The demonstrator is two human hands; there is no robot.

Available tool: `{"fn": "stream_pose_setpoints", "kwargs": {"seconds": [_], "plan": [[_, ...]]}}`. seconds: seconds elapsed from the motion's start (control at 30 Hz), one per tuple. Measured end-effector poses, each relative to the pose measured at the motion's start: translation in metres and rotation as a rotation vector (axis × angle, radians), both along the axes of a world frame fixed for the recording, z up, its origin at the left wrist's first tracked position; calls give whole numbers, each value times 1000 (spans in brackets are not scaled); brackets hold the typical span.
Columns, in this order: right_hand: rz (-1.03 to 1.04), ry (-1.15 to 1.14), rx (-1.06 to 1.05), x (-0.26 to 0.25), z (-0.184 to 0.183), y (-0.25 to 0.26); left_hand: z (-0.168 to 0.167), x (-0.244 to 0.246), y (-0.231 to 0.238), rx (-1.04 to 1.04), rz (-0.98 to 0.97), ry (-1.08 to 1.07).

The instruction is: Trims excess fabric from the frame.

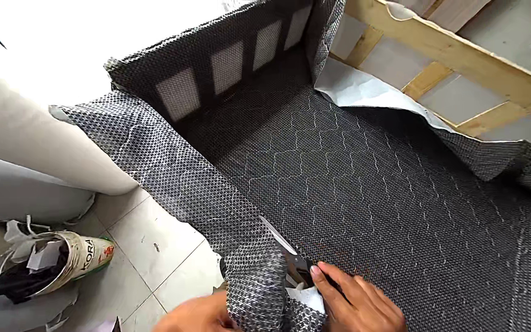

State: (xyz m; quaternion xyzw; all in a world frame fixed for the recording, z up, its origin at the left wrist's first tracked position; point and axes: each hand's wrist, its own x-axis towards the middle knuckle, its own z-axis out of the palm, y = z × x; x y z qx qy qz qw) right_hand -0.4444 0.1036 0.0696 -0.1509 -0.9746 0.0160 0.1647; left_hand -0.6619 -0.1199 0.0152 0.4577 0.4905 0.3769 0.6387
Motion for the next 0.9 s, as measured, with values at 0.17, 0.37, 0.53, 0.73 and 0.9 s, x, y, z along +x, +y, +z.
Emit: {"fn": "stream_pose_setpoints", "kwargs": {"seconds": [0.17, 0.37, 0.53, 0.73, 0.9], "plan": [[-27, 74, 123, -67, -6, -4, -38, -65, -17, 46, 551, -277], [-4, 97, 89, -58, -4, -10, 8, -75, 24, -100, 1053, -108], [-35, 124, 165, -124, -6, -14, 24, -83, 12, 120, 920, -170], [52, 63, 37, -126, -4, -14, 30, -114, 0, 166, 639, -13], [-33, 63, 78, -196, -9, -25, 35, -151, -11, -26, 284, 276]]}}
